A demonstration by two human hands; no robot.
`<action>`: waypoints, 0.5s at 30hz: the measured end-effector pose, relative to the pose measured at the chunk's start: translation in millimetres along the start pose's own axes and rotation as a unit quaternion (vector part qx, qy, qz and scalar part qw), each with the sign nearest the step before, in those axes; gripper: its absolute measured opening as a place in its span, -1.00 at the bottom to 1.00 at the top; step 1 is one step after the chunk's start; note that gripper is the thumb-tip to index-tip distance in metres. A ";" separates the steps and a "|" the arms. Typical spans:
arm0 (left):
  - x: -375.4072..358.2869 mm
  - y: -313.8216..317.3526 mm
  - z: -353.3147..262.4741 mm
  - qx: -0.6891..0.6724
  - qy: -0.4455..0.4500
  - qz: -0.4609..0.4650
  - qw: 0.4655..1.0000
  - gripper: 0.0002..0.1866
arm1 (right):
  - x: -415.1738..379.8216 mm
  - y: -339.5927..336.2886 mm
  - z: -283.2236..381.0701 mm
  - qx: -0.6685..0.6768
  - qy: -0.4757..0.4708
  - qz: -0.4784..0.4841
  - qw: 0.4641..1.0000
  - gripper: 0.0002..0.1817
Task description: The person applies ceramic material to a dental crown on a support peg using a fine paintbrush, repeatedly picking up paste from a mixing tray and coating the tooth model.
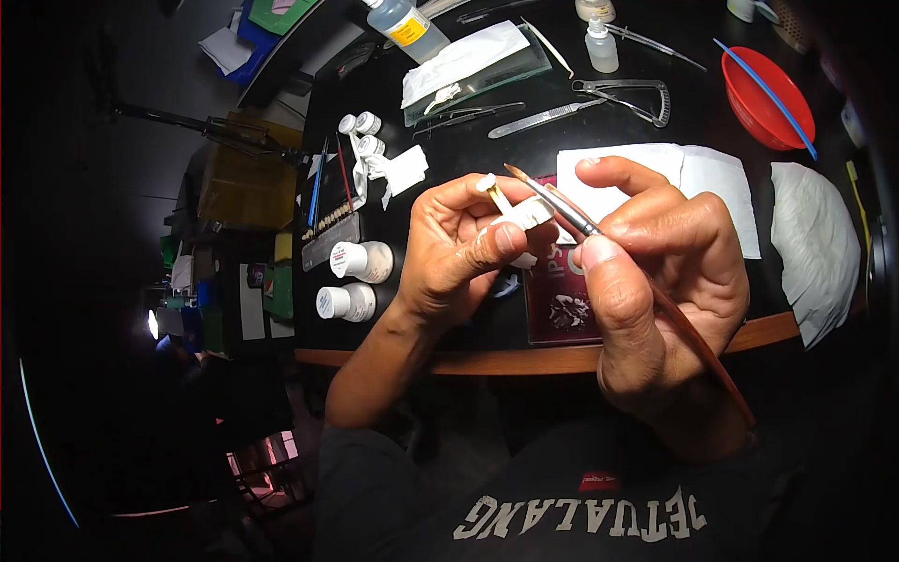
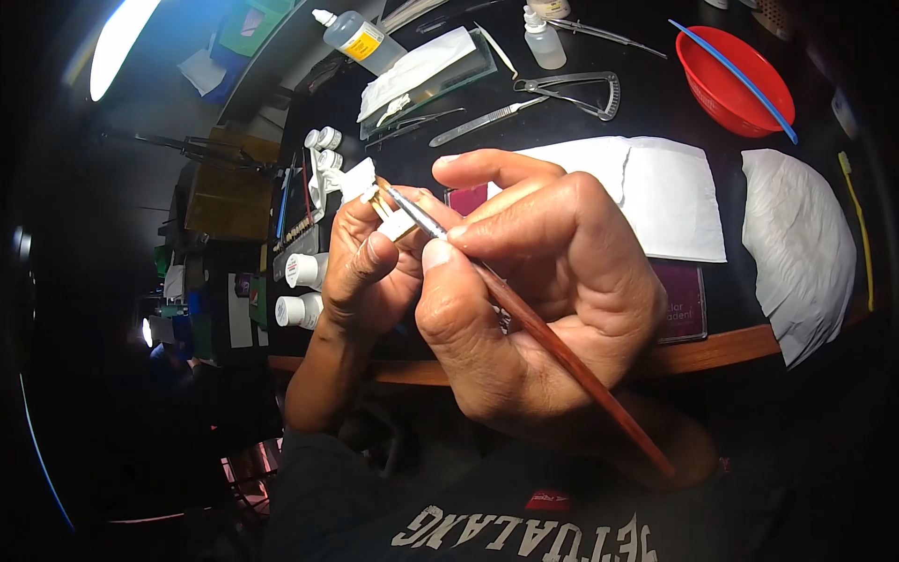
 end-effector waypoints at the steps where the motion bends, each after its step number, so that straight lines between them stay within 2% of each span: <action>1: -0.1 -0.1 -0.6 0.001 0.000 -0.001 1.000 -0.64 | 0.2 0.2 -0.6 0.002 0.001 -0.002 1.000 -0.84; 5: -1.0 -1.9 -4.9 0.001 0.020 -0.027 0.999 -0.64 | 0.8 -1.8 -3.8 0.007 0.035 -0.015 0.999 -0.85; 9: -0.5 -4.8 -3.2 0.013 0.002 -0.030 0.999 -0.60 | -0.8 -6.7 -7.6 -0.008 0.078 -0.040 0.996 -0.86; 15: -0.3 -3.4 -5.8 0.022 0.011 -0.037 0.999 -0.60 | -2.1 -11.7 -8.4 -0.014 0.084 -0.032 0.996 -0.87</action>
Point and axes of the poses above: each hand's wrist, its own x-axis towards the middle knuckle, its own y-axis out of the palm, z = x × y, the point moved 9 cm from there along x, towards the middle knuckle, and after that the axes turned 11 degrees about x, right-handed, at the moved point
